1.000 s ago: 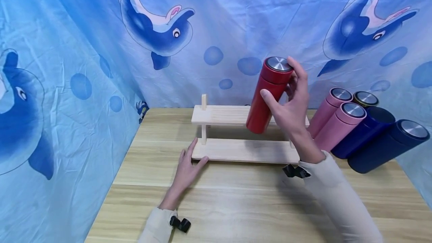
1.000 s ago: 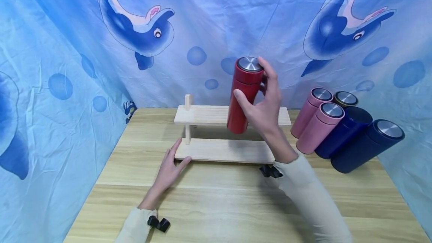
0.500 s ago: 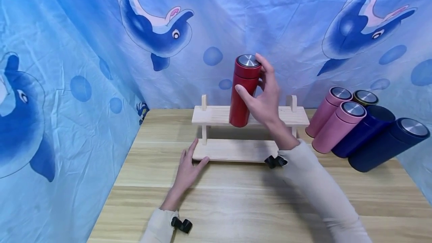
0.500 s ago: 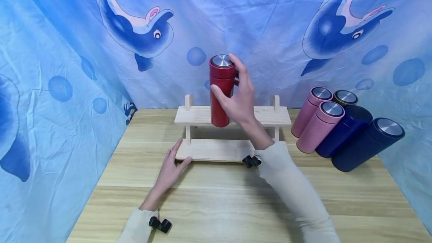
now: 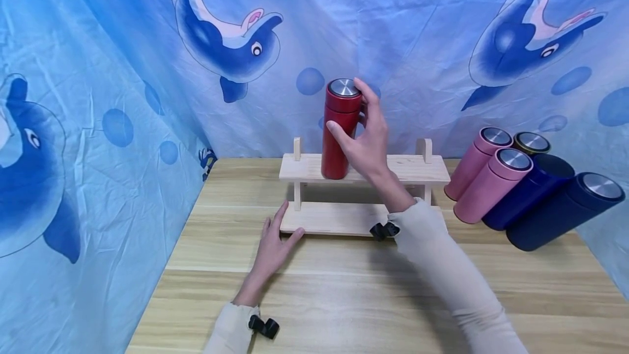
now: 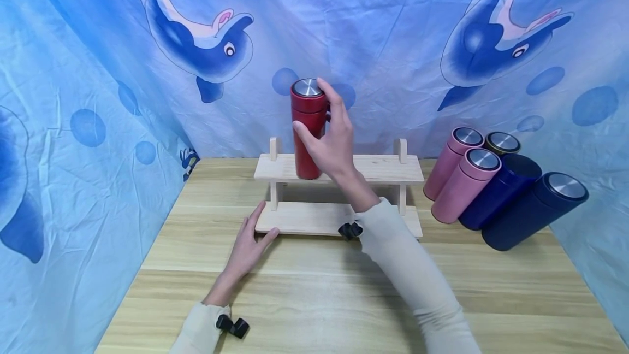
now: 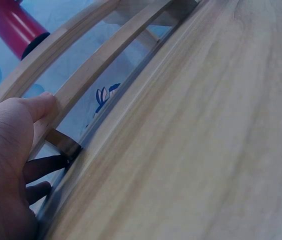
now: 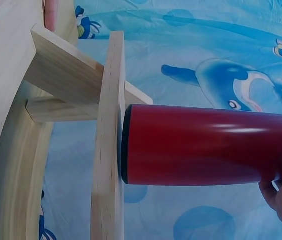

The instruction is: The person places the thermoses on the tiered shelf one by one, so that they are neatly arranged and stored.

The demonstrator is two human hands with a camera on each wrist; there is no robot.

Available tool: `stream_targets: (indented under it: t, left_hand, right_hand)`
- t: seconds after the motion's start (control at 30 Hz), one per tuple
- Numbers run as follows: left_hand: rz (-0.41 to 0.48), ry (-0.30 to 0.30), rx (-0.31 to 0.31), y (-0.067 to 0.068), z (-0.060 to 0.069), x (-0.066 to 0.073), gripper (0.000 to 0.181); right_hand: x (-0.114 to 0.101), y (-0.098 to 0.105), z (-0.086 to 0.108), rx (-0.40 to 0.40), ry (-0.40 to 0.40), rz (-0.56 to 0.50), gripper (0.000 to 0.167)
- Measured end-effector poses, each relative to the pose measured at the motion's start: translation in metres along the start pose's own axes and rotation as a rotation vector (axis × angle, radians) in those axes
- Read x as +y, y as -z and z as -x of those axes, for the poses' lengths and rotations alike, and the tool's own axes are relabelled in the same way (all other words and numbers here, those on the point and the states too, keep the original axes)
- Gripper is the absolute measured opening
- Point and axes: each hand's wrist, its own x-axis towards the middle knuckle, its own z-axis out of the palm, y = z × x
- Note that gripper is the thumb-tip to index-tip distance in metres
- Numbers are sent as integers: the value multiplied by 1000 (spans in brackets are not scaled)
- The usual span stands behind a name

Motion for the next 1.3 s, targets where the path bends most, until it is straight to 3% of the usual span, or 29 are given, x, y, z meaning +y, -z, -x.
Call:
stream_targets:
  t: [0.43, 0.73, 1.3]
  left_hand:
    - [0, -34, 27, 7, -5, 4, 88]
    - [-7, -50, 36, 6, -8, 5, 88]
    - [-19, -60, 45, -5, 1, -5, 88]
  right_hand:
    - [-2, -25, -12, -14, 40, -24, 82]
    - [-2, -23, -16, -60, 21, 22, 85]
    - [3, -24, -2, -160, -27, 90, 93]
